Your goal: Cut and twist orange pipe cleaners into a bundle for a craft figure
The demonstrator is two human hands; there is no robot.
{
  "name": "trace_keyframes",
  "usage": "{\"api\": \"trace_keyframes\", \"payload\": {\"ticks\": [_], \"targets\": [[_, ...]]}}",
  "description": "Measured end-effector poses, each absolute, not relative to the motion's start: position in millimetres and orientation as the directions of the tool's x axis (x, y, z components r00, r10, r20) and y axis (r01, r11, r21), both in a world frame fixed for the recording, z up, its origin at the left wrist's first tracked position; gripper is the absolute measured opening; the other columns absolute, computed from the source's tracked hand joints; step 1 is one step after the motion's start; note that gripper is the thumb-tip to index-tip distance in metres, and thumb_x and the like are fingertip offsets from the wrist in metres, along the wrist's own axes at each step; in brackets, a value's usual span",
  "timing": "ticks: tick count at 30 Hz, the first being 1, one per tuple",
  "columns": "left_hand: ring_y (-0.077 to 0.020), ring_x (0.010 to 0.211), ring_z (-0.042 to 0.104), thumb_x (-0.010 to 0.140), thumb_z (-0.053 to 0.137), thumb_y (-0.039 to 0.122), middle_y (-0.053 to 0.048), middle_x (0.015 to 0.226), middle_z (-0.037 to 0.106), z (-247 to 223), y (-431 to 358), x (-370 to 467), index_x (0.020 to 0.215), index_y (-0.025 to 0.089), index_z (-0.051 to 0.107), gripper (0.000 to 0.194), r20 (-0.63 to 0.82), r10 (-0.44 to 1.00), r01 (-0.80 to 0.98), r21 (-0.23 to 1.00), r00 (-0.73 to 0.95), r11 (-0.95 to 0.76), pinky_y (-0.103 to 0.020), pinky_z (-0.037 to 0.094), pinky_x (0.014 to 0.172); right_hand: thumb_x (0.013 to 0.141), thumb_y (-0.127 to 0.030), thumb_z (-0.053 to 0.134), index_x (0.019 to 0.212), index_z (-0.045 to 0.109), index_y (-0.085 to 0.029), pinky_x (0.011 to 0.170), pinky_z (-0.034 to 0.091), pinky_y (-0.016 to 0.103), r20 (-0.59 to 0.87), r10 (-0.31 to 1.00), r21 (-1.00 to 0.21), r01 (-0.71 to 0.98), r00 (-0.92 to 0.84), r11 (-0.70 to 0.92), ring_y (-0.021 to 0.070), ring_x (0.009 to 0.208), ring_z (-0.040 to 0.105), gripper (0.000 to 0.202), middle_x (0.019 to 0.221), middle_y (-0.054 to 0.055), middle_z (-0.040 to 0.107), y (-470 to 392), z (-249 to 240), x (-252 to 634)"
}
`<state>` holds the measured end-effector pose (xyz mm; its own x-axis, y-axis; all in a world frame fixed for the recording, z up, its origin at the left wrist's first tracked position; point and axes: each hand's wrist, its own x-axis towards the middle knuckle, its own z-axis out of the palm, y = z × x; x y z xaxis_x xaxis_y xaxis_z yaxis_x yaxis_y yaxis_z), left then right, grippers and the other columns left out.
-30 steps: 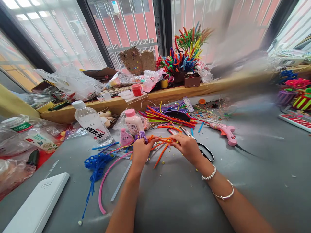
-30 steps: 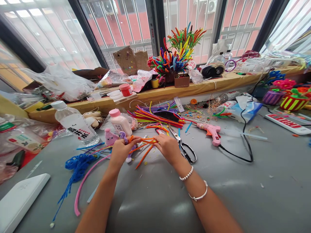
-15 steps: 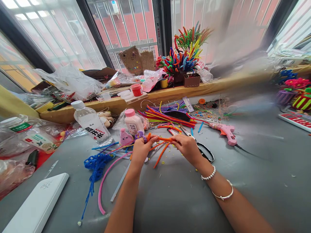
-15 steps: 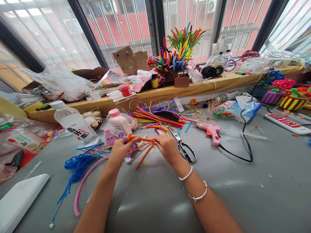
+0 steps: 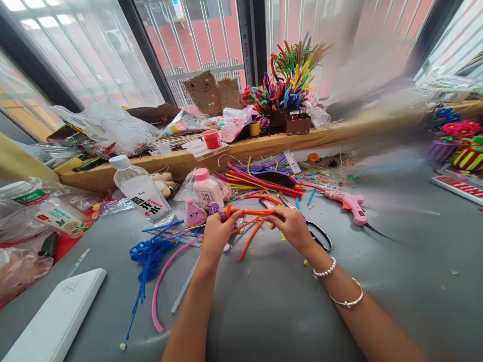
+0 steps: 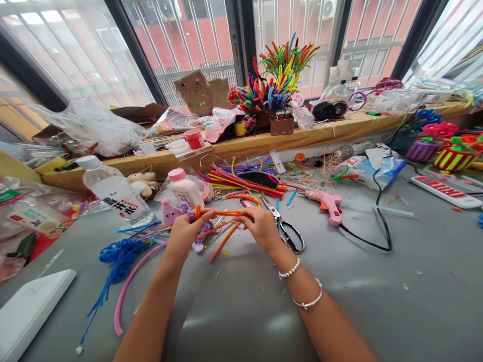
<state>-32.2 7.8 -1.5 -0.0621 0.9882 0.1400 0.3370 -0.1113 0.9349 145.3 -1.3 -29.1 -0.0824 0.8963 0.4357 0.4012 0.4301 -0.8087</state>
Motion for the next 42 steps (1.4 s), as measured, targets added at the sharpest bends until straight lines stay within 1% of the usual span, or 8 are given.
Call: {"api": "trace_keyframes", "payload": {"ticks": [5, 13, 15, 19, 21, 25, 31, 42], "targets": [[-0.0162, 0.066, 0.059, 0.06, 0.062, 0.041, -0.006, 0.068, 0.068, -4, 10, -34, 0.079, 0.013, 0.068, 0.035, 0.176, 0.983, 0.342, 0.928, -0.057, -0.146, -0.024, 0.042, 0.062, 0.075, -0.04, 0.054, 0.079, 0.065, -0.016, 0.042, 0.039, 0.02, 0.331, 0.942, -0.923, 0.187, -0.064, 0.337, 0.0112, 0.046, 0.057, 0.027, 0.063, 0.002, 0.064, 1, -30, 146], [-0.0142, 0.065, 0.058, 0.059, 0.065, 0.035, -0.004, 0.065, 0.067, 3, 4, -28, 0.078, 0.014, 0.069, 0.029, 0.138, 0.99, 0.263, 0.956, -0.021, -0.128, -0.022, 0.042, 0.062, 0.074, -0.038, 0.054, 0.076, 0.062, -0.014, 0.046, 0.041, 0.02, 0.214, 0.976, -0.976, -0.041, -0.042, 0.212, 0.0087, 0.046, 0.053, 0.026, 0.064, 0.002, 0.063, 3, -31, 146], [-0.0106, 0.056, 0.053, 0.058, 0.066, 0.035, -0.002, 0.061, 0.065, 4, 3, -27, 0.075, 0.014, 0.069, 0.028, 0.108, 0.994, 0.236, 0.967, -0.017, -0.101, -0.02, 0.039, 0.054, 0.073, -0.037, 0.055, 0.075, 0.062, -0.014, 0.049, 0.043, 0.021, 0.192, 0.981, -0.979, -0.08, -0.029, 0.189, 0.0082, 0.047, 0.052, 0.025, 0.063, 0.002, 0.062, 3, -29, 146], [-0.0029, 0.039, 0.031, 0.057, 0.065, 0.04, 0.001, 0.051, 0.057, 5, 2, -26, 0.073, 0.012, 0.068, 0.032, 0.02, 1.0, 0.157, 0.987, 0.014, -0.022, -0.018, 0.023, 0.038, 0.07, -0.036, 0.059, 0.072, 0.062, -0.013, 0.052, 0.044, 0.021, 0.152, 0.988, -0.972, -0.181, 0.004, 0.15, 0.0076, 0.049, 0.051, 0.023, 0.061, 0.0, 0.061, 3, -27, 145], [-0.0019, 0.038, 0.024, 0.056, 0.066, 0.041, 0.003, 0.046, 0.05, 5, 2, -26, 0.071, 0.011, 0.067, 0.033, -0.006, 0.999, 0.132, 0.991, 0.031, 0.002, -0.019, 0.016, 0.037, 0.067, -0.035, 0.061, 0.071, 0.061, -0.014, 0.052, 0.043, 0.021, 0.111, 0.994, -0.963, -0.246, 0.024, 0.113, 0.0071, 0.048, 0.05, 0.022, 0.06, 0.0, 0.061, 3, -27, 145], [-0.0026, 0.039, 0.023, 0.056, 0.066, 0.041, 0.007, 0.04, 0.038, 5, 1, -25, 0.071, 0.011, 0.066, 0.034, -0.035, 0.999, 0.145, 0.989, 0.038, 0.029, -0.019, 0.013, 0.039, 0.061, -0.033, 0.066, 0.07, 0.062, -0.014, 0.052, 0.043, 0.02, 0.046, 0.998, -0.928, -0.369, 0.034, 0.056, 0.0057, 0.048, 0.05, 0.022, 0.059, -0.002, 0.061, 5, -29, 145], [-0.0037, 0.041, 0.023, 0.055, 0.068, 0.036, 0.009, 0.04, 0.034, 8, -1, -22, 0.08, 0.009, 0.067, 0.036, -0.111, 0.993, 0.198, 0.975, 0.03, 0.103, -0.021, 0.015, 0.042, 0.058, -0.032, 0.069, 0.067, 0.063, -0.015, 0.053, 0.043, 0.02, 0.052, 0.997, -0.921, -0.383, 0.062, 0.072, 0.006, 0.049, 0.051, 0.02, 0.059, -0.002, 0.061, 6, -29, 147], [-0.004, 0.042, 0.022, 0.055, 0.067, 0.033, 0.008, 0.041, 0.034, 7, 0, -23, 0.082, 0.012, 0.069, 0.034, -0.106, 0.992, 0.202, 0.975, 0.072, 0.089, -0.022, 0.016, 0.044, 0.058, -0.037, 0.068, 0.07, 0.067, -0.014, 0.056, 0.042, 0.02, -0.114, 0.993, -0.92, -0.375, -0.024, -0.115, 0.0062, 0.052, 0.055, 0.025, 0.063, 0.001, 0.065, 4, -29, 148]]}}
